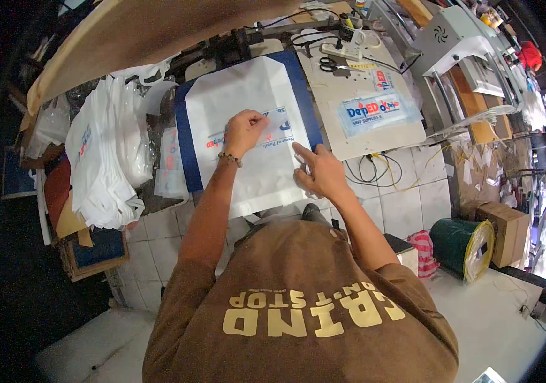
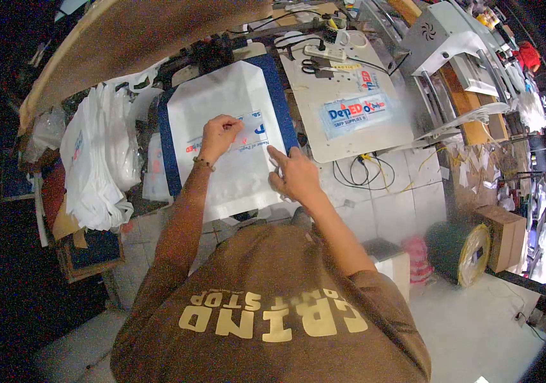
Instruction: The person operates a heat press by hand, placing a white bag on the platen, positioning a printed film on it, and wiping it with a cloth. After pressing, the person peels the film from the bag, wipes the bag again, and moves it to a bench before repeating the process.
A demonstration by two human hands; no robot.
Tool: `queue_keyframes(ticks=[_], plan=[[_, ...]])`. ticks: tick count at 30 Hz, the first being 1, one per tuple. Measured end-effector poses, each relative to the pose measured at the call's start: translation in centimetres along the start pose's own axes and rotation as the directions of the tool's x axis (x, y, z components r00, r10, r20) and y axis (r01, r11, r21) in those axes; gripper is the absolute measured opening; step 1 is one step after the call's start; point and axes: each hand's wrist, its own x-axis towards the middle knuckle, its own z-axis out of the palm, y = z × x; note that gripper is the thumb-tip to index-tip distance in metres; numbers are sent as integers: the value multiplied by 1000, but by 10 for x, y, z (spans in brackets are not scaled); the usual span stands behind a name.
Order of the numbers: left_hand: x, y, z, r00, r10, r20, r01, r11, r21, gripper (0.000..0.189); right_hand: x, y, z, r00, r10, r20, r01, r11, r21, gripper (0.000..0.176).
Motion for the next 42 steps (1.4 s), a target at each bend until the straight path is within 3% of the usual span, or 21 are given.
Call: queue_keyframes(ticks=[1, 10, 22, 34, 42], plan=[[2, -2, -1, 996, -84, 10, 84, 996, -22, 21, 0, 1, 0, 1000, -3, 4, 3, 1000, 5, 65], [12, -2, -6, 990, -136, -32, 137, 990, 21, 23, 0, -3, -4, 999, 24, 21, -24, 999, 21, 64], [27, -18, -12, 983, -9, -182, 33, 991, 127, 20, 0, -2, -2, 1000, 12, -6, -12, 1000, 4, 63], [38, -34, -20, 967, 35, -251, -20, 998, 64, 18, 0, -4, -4, 999, 33, -3, -33, 999, 5, 63], [49, -37, -38, 964, -17, -264, 49, 992, 113, 22, 2, -4, -3, 999, 36, -3, -36, 999, 36, 64]])
